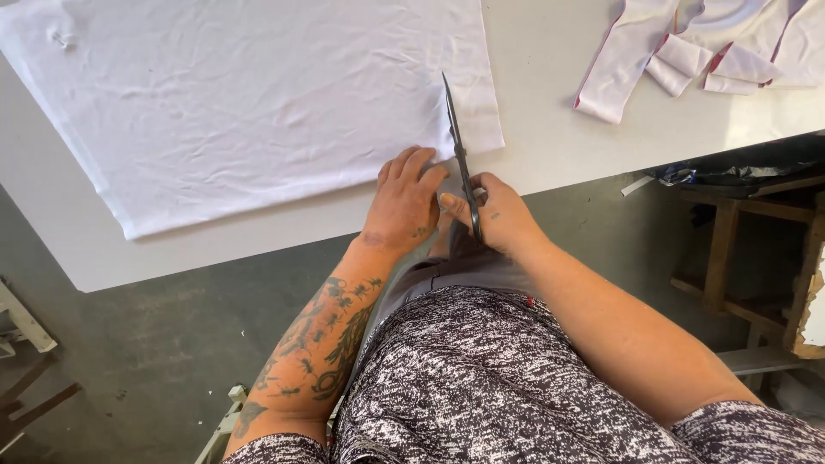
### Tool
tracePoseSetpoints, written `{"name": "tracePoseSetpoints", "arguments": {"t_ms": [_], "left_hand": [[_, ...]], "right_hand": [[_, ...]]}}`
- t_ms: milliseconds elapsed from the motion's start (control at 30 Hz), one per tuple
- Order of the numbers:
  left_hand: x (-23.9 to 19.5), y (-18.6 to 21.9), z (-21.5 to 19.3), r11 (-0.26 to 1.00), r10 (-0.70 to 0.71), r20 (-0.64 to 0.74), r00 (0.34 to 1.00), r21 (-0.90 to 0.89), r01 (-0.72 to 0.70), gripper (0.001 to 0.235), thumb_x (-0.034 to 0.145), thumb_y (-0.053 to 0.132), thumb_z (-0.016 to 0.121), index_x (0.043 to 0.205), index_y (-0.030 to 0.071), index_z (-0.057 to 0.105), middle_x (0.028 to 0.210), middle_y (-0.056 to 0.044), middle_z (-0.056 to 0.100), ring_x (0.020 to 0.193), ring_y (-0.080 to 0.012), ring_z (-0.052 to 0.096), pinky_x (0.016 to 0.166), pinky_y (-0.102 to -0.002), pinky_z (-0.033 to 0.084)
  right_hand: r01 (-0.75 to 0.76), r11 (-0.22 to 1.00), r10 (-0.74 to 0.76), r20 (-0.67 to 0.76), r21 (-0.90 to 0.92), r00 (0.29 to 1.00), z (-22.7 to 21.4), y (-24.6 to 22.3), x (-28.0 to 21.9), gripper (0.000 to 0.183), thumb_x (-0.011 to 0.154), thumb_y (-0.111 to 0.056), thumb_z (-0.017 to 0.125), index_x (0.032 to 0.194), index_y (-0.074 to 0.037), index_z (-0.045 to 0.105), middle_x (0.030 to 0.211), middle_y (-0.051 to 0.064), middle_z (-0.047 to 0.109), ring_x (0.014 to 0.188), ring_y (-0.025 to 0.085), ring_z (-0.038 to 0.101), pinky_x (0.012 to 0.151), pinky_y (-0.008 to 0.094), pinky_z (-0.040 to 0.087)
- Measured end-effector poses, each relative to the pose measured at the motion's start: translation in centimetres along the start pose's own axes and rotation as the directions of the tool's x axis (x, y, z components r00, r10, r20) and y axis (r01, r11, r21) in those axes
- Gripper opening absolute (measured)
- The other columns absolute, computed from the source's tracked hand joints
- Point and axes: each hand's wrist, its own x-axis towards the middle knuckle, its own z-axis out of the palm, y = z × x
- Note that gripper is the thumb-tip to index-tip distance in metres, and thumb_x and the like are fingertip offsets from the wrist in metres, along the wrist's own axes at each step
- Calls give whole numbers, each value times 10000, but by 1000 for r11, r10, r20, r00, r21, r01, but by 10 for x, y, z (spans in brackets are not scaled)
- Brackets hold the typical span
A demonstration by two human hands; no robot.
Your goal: Cutting multiple long strips of white fabric using large tailor scissors on a workbench.
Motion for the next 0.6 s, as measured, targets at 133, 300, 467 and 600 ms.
{"name": "tracePoseSetpoints", "arguments": {"t_ms": [133,300,467,600], "left_hand": [[-2,-6,12,1000,-5,-10,1000,9,5,287,971,210,557,1252,227,611,1456,-97,542,1458,-350,482,1159,-526,420],[-4,-9,11,998,-9,60,998,61,5,311,944,232,585,1252,207,620,1493,-86,529,1502,-323,435,1182,-503,398],[-4,-6,4,998,15,87,996,64,-20,314,936,220,601,1246,179,632,1502,-102,520,1510,-338,420,1187,-515,394],[-3,-4,0,997,16,121,992,69,-25,395,940,215,608,1335,187,605,1508,-103,507,1530,-344,390,1207,-531,378]], "right_hand": [[2,1000,-2,-12,26,1000,-2,-17,12,861,865,-742,798,1283,-4,655,692,33,649,606,166,704,665,310,506],[32,996,-31,-13,79,999,4,-16,12,718,933,-650,779,1241,-12,662,616,27,625,568,173,706,624,283,513],[7,997,-6,-7,75,1000,-2,-19,10,717,926,-633,795,1234,2,665,587,37,621,542,177,687,600,286,504],[-10,998,10,-5,59,1000,-9,-35,22,762,913,-668,788,1245,4,652,594,35,628,546,177,679,596,293,488]]}}
